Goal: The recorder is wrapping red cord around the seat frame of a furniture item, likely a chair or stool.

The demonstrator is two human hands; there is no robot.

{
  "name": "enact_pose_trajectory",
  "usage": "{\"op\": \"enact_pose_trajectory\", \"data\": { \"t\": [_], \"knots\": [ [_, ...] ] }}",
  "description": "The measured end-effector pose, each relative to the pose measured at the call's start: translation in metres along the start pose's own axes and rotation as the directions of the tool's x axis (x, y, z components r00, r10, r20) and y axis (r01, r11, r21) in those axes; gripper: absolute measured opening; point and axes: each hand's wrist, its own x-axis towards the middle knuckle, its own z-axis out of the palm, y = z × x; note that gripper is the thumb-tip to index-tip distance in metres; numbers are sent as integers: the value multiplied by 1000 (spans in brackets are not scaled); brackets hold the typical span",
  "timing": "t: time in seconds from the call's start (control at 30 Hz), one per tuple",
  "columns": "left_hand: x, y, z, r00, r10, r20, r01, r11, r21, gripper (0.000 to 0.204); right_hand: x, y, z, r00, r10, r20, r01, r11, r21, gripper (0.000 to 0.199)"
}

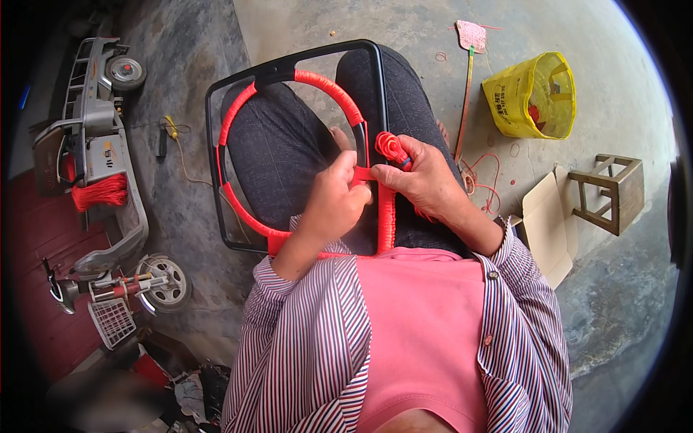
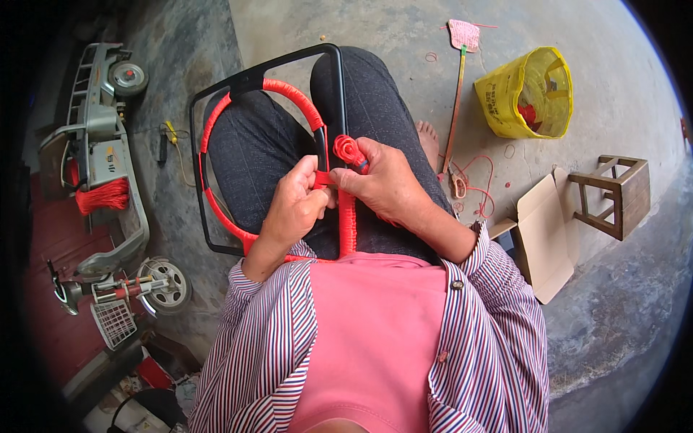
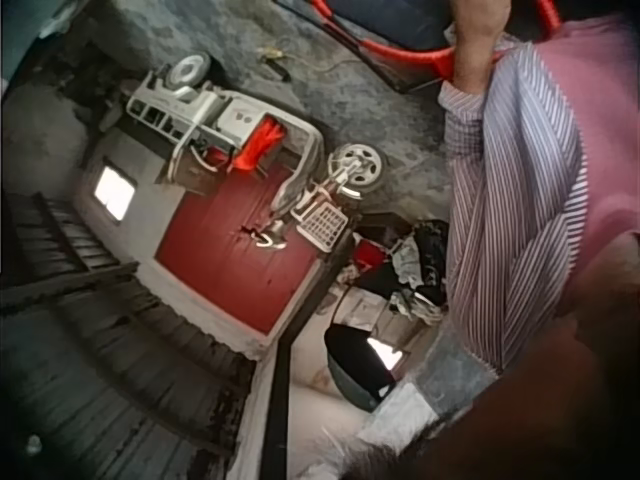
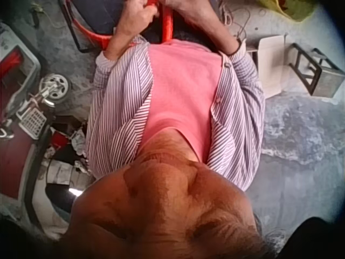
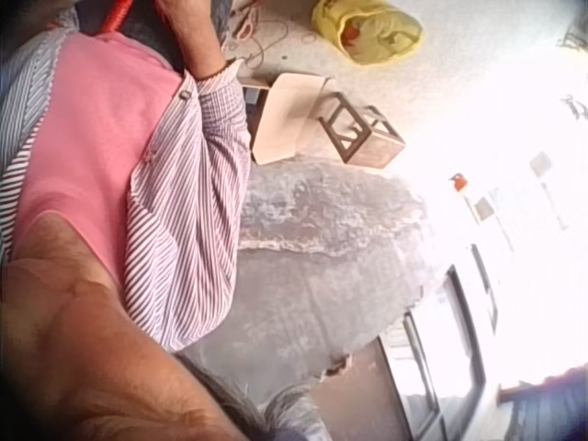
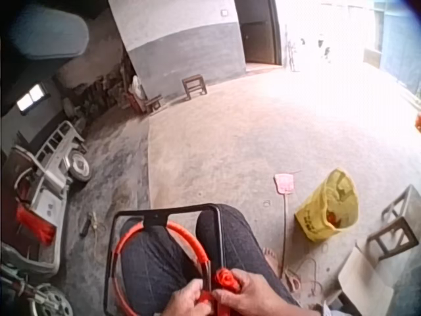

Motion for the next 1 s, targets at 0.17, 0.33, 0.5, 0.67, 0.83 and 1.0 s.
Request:
{"op": "enact_pose_trajectory", "data": {
  "t": [0.17,0.33,0.5,0.67,0.83,1.0],
  "knots": [
    [1,3,3,1000,-13,-1,13,994,-109,18,2,3,-1,1000,-8,-10,7,999,-35,22],
    [1,6,2,998,-46,49,58,960,-273,20,1,6,1,1000,-2,4,2,999,39,21],
    [7,-1,-11,971,-79,226,213,720,-661,20,-1,-2,-1,1000,-2,31,-1,997,82,21],
    [10,-4,-10,975,-145,167,211,832,-513,21,3,7,-2,998,-62,23,62,998,15,22],
    [6,14,-38,987,-106,118,158,728,-667,24,-17,-28,-9,992,107,63,-117,979,166,20],
    [-17,42,-67,989,142,-47,-113,507,-854,41,-44,-69,-5,902,-341,264,341,939,48,19]
  ]
}}
